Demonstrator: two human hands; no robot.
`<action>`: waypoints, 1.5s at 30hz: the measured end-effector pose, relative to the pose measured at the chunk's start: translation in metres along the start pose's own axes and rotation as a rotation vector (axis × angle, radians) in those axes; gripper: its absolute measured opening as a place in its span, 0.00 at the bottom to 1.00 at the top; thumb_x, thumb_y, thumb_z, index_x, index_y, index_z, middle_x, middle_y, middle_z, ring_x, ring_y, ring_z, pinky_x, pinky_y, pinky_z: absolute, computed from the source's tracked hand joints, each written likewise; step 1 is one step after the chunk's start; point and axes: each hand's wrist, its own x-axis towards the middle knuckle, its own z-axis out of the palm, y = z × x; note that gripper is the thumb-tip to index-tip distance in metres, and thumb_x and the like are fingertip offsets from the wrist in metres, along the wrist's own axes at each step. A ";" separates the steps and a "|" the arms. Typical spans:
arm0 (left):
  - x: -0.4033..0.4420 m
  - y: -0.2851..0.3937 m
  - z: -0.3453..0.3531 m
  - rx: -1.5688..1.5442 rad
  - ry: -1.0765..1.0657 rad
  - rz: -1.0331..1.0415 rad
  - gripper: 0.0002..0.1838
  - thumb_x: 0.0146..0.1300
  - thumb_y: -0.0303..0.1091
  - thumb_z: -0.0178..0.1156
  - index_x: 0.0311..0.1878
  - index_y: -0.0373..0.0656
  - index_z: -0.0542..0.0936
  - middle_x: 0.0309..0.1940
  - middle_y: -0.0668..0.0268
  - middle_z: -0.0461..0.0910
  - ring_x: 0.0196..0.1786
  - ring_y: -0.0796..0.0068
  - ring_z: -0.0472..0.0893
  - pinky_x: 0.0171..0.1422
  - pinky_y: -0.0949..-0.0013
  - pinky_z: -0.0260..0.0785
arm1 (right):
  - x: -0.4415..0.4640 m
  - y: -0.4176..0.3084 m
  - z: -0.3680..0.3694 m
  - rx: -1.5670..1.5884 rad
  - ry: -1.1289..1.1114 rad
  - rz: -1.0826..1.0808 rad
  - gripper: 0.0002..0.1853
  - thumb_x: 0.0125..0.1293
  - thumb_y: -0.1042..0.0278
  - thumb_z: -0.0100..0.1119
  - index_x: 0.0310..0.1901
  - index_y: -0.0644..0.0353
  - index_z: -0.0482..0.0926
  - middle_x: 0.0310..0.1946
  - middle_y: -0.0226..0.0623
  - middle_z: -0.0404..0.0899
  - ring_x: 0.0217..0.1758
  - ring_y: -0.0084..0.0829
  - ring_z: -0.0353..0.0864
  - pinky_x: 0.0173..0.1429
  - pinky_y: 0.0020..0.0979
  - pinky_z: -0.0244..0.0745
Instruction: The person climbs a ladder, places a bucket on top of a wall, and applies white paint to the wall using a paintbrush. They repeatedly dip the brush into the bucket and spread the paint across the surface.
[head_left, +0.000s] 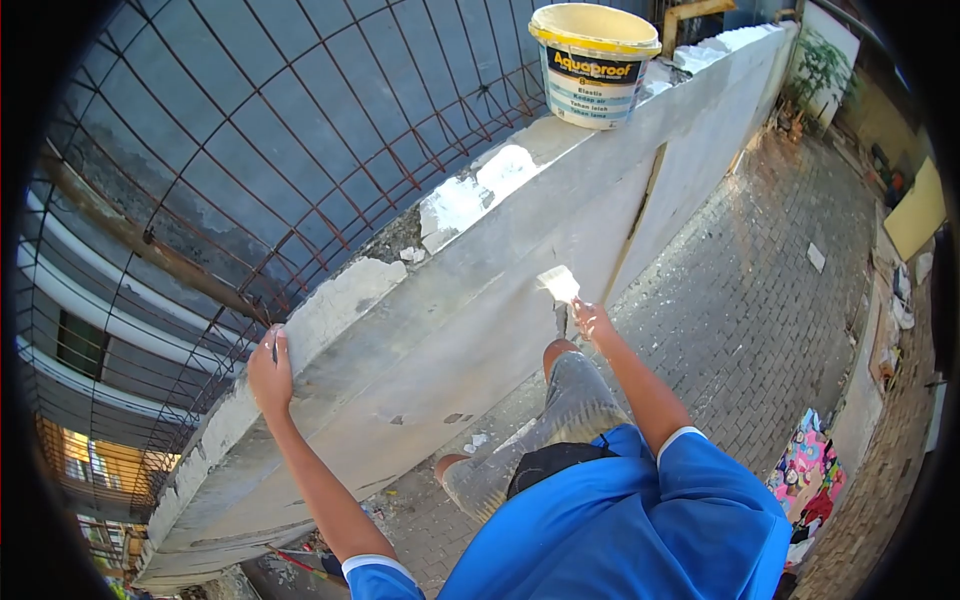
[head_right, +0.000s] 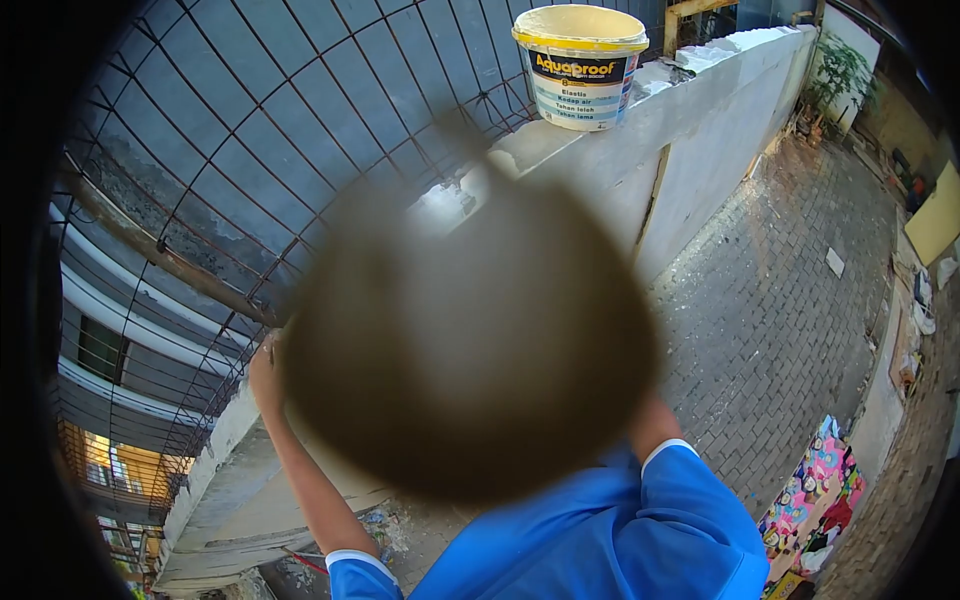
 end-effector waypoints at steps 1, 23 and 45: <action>0.002 -0.002 0.000 0.003 0.004 0.008 0.26 0.78 0.52 0.50 0.60 0.40 0.84 0.55 0.50 0.85 0.59 0.47 0.82 0.66 0.55 0.71 | -0.005 -0.004 -0.001 -0.040 0.058 0.013 0.22 0.76 0.44 0.58 0.32 0.53 0.78 0.18 0.22 0.68 0.16 0.19 0.61 0.19 0.28 0.54; 0.000 0.004 -0.001 0.041 -0.006 -0.076 0.27 0.78 0.55 0.48 0.61 0.44 0.84 0.58 0.52 0.84 0.62 0.49 0.81 0.69 0.56 0.69 | -0.005 -0.077 0.014 0.068 -0.138 -0.051 0.22 0.75 0.38 0.57 0.35 0.49 0.74 0.18 0.21 0.65 0.15 0.19 0.60 0.19 0.27 0.53; -0.003 0.003 0.000 -0.024 0.079 -0.040 0.25 0.75 0.54 0.54 0.56 0.45 0.86 0.54 0.54 0.86 0.59 0.48 0.81 0.66 0.55 0.71 | -0.191 -0.229 0.054 -0.793 0.282 -1.187 0.15 0.72 0.64 0.67 0.54 0.64 0.86 0.34 0.36 0.86 0.33 0.25 0.80 0.39 0.32 0.75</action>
